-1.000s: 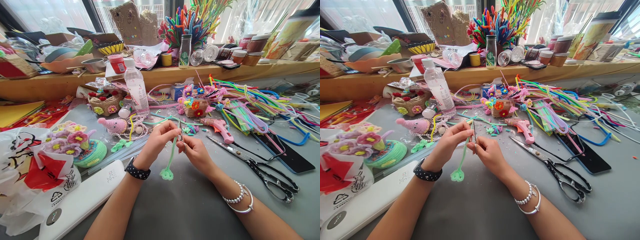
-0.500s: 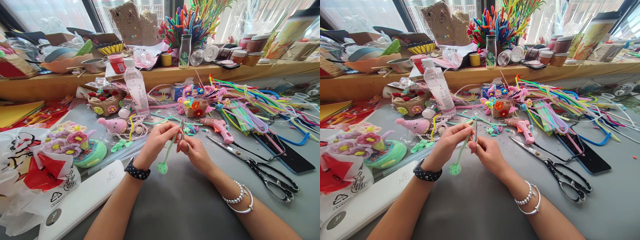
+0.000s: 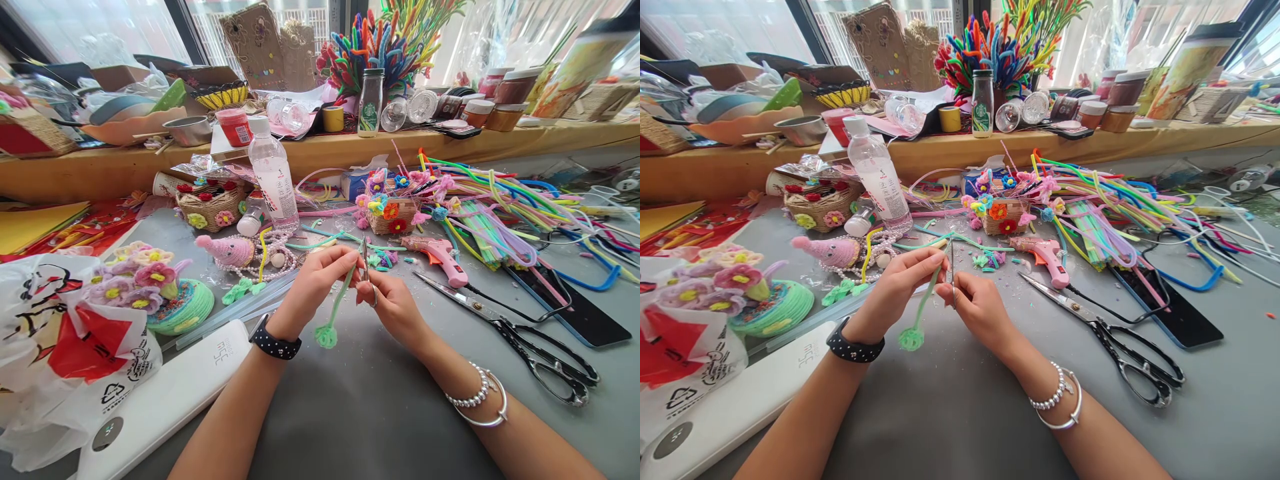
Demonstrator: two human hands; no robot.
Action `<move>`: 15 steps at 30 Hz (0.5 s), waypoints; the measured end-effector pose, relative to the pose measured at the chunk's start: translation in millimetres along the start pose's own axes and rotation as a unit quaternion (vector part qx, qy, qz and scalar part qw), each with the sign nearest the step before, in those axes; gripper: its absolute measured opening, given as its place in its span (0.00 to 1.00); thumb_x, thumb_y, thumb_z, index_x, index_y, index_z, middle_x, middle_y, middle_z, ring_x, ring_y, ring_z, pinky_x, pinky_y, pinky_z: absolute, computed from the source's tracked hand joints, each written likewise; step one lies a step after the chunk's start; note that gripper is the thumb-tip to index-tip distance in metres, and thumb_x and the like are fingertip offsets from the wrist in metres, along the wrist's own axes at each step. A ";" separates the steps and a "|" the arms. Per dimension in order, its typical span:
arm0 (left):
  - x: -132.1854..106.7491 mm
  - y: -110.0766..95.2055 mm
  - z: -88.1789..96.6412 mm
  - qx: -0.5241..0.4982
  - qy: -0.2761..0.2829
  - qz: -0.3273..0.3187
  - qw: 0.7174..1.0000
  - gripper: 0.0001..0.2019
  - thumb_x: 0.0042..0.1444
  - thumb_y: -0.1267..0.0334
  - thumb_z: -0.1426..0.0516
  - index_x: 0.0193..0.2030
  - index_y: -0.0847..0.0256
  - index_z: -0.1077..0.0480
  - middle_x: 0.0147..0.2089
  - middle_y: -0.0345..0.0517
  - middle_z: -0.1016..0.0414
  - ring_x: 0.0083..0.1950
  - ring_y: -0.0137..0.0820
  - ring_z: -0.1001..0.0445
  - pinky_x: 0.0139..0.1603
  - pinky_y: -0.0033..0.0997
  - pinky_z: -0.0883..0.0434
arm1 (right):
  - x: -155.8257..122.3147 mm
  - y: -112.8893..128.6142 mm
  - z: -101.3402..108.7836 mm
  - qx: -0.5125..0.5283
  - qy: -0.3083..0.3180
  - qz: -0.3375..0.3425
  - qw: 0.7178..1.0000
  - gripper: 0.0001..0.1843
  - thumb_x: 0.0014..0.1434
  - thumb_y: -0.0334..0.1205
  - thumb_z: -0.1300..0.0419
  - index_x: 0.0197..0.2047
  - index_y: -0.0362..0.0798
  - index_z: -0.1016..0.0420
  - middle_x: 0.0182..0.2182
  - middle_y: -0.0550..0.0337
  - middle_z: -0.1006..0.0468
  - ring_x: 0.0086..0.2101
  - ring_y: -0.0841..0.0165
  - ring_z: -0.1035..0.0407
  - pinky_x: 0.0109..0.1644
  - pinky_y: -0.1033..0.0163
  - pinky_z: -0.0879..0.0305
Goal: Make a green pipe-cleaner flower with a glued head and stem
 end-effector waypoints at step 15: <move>-0.4 -1.1 1.0 0.015 -0.013 -0.015 1.000 0.11 0.51 0.60 0.50 0.24 0.64 0.34 0.22 0.39 0.38 0.26 0.24 0.39 0.27 0.24 0.39 | 0.2 -0.1 -0.2 0.001 -0.004 0.004 1.000 0.28 0.50 0.63 0.57 0.18 0.46 0.40 0.15 0.64 0.42 0.20 0.74 0.48 0.23 0.68 0.51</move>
Point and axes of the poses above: each hand's wrist, its own x-axis towards the middle knuckle, its own z-axis out of the back of the hand, y = z × x, the point moved 3 cm from there along x, towards the middle knuckle
